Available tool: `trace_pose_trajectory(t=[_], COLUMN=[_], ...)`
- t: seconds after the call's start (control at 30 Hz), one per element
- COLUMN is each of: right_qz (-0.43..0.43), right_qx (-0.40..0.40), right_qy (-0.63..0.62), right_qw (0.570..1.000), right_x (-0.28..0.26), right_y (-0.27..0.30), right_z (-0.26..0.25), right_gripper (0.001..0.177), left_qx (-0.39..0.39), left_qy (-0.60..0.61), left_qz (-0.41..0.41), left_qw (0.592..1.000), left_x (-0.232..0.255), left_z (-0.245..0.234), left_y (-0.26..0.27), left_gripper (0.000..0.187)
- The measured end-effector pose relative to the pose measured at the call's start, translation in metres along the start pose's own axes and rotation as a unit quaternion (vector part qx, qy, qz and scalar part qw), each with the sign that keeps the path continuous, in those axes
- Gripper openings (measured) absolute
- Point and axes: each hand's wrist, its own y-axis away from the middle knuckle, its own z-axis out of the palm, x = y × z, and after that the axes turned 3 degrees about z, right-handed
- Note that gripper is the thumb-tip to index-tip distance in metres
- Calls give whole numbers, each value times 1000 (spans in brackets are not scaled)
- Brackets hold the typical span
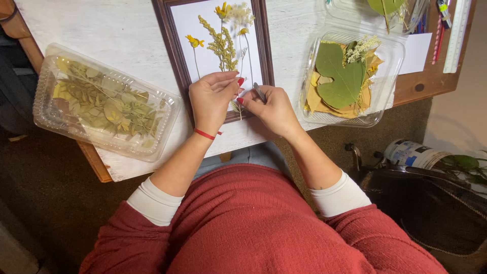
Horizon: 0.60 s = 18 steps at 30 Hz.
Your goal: Arrange dried flowers and leaves into a decorative wooden picture frame using tweezers.
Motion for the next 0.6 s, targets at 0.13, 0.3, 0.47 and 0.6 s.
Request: trace_pose_trajectory(t=[0.13,0.3,0.47,0.6], right_qz=[14,18,12,6], right_qx=[-1,-7,-8,-4], right_qy=[9,26,21,29], right_qw=[1000,999,1000,1000], right_x=[-6,-6,-5,-5], right_y=[0,1,1,0], right_z=[0,-1,-2,-3], right_gripper=[19,21,18,20], left_qx=[-1,5,9,11], left_qy=[-3,-13,-10,-21], left_qz=[-6,-18,-17,-17], left_qw=[1000,1000,1000,1000], left_x=[7,15,10,10], left_z=[1,1,3,4], left_y=[0,4,5,5], left_gripper=[22,23,23,23])
